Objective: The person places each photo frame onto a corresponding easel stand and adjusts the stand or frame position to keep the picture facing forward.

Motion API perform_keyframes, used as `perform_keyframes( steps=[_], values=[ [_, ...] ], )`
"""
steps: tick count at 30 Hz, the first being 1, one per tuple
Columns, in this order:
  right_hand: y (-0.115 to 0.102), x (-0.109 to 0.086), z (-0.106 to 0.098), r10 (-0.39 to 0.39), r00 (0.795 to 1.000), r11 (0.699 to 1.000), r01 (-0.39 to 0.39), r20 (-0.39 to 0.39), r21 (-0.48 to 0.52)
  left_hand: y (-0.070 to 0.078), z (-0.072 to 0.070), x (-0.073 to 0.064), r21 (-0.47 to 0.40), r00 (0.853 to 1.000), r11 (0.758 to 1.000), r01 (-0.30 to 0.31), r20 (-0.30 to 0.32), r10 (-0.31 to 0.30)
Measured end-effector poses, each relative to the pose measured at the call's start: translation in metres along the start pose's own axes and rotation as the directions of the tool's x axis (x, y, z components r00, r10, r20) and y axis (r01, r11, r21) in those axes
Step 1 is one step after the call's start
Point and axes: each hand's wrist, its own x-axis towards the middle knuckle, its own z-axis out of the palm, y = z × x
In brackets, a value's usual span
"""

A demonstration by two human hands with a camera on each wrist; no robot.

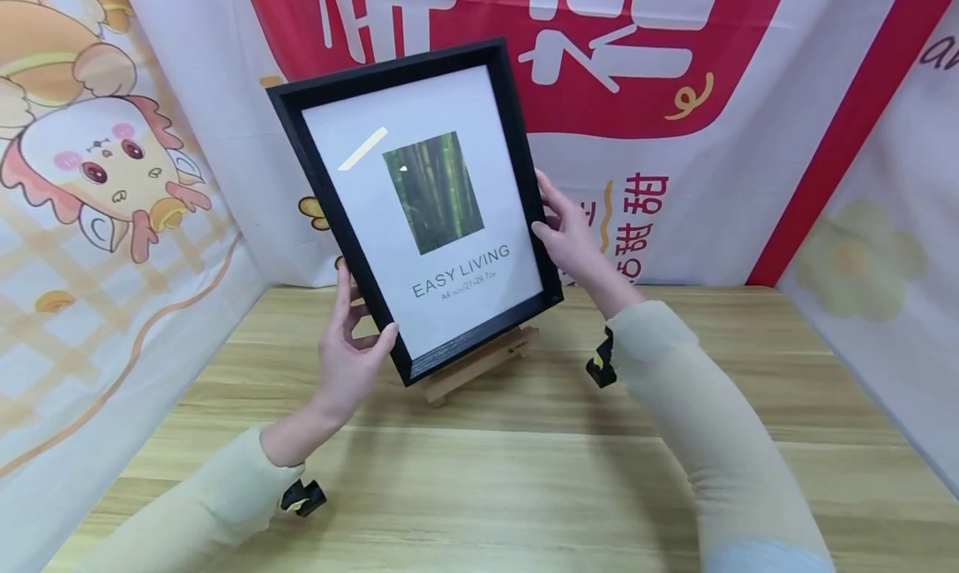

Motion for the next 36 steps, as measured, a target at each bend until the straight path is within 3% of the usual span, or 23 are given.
perform_keyframes(
  steps=[8,15,17,22,25,29,36],
  values=[
    [0.022,0.0,0.02,0.02,1.0,0.998,-0.021,0.008,0.053,-0.008,-0.006,-0.006,0.045,0.997,0.996,0.074,0.027,-0.075],
    [0.039,-0.003,0.034,0.027,1.0,0.993,-0.026,-0.008,0.113,0.009,-0.009,-0.009,0.096,0.996,0.994,0.06,0.056,-0.066],
    [0.042,-0.003,0.036,0.011,1.0,0.991,-0.01,-0.01,0.131,0.003,-0.009,-0.011,0.101,0.996,0.993,0.064,0.05,-0.07],
    [0.047,-0.005,0.04,0.002,1.0,0.992,0.001,-0.024,0.129,-0.029,-0.009,-0.015,0.097,0.998,0.994,0.044,0.042,-0.049],
    [0.051,-0.007,0.043,0.013,0.999,0.99,-0.008,-0.031,0.14,-0.024,-0.009,-0.017,0.098,0.998,0.995,0.033,0.053,-0.038],
    [0.056,-0.011,0.047,0.043,0.999,0.984,-0.037,-0.027,0.172,-0.005,-0.01,-0.019,0.105,0.996,0.993,0.046,0.067,-0.054],
    [0.06,-0.015,0.05,0.074,0.997,0.985,-0.069,-0.029,0.16,-0.004,-0.012,-0.022,0.119,0.996,0.992,0.044,0.073,-0.053]
  ],
)
